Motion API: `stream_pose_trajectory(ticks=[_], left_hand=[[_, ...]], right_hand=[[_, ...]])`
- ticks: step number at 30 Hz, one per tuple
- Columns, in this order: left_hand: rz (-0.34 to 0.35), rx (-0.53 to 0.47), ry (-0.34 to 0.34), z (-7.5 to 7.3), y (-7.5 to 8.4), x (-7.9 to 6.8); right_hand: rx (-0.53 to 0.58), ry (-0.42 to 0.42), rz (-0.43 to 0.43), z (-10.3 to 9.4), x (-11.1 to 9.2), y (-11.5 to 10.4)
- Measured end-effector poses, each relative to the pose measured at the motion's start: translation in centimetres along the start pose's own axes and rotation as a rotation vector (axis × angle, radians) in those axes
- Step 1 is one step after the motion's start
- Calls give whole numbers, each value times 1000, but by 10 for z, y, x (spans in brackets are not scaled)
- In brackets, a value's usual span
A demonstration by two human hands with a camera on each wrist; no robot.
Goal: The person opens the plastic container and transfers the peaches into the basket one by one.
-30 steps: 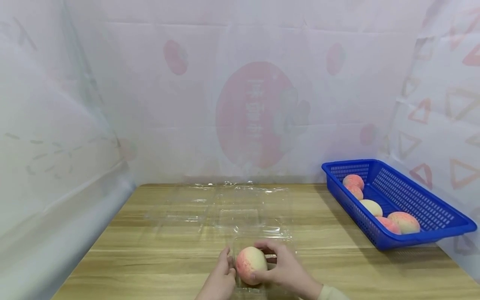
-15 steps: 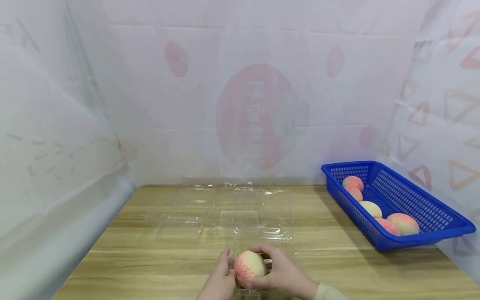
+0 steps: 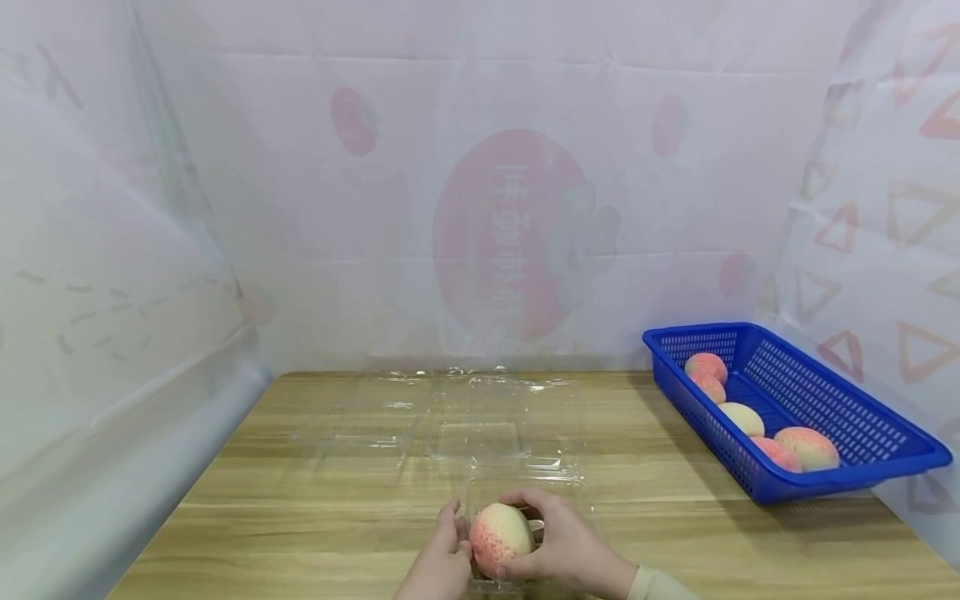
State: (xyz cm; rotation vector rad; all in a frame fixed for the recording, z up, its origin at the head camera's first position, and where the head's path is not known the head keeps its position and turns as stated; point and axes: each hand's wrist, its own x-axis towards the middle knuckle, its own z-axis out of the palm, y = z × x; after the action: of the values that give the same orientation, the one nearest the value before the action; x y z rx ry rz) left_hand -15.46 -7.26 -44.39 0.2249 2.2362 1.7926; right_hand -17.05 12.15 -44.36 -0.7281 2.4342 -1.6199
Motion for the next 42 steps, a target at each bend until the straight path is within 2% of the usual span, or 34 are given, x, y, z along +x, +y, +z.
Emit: stream_pose_trajectory(ticks=[11, 16, 24, 42], left_hand=[[-30, 10, 34, 0, 1, -2], [-19, 9, 36, 1, 1, -2], [-42, 20, 46, 0, 2, -2], [27, -29, 28, 0, -4, 0]], right_hand=[[-11, 37, 9, 0, 0, -1], [38, 43, 15, -1, -1, -1], [74, 93, -38, -3, -2, -6], [130, 161, -75, -14, -5, -13]])
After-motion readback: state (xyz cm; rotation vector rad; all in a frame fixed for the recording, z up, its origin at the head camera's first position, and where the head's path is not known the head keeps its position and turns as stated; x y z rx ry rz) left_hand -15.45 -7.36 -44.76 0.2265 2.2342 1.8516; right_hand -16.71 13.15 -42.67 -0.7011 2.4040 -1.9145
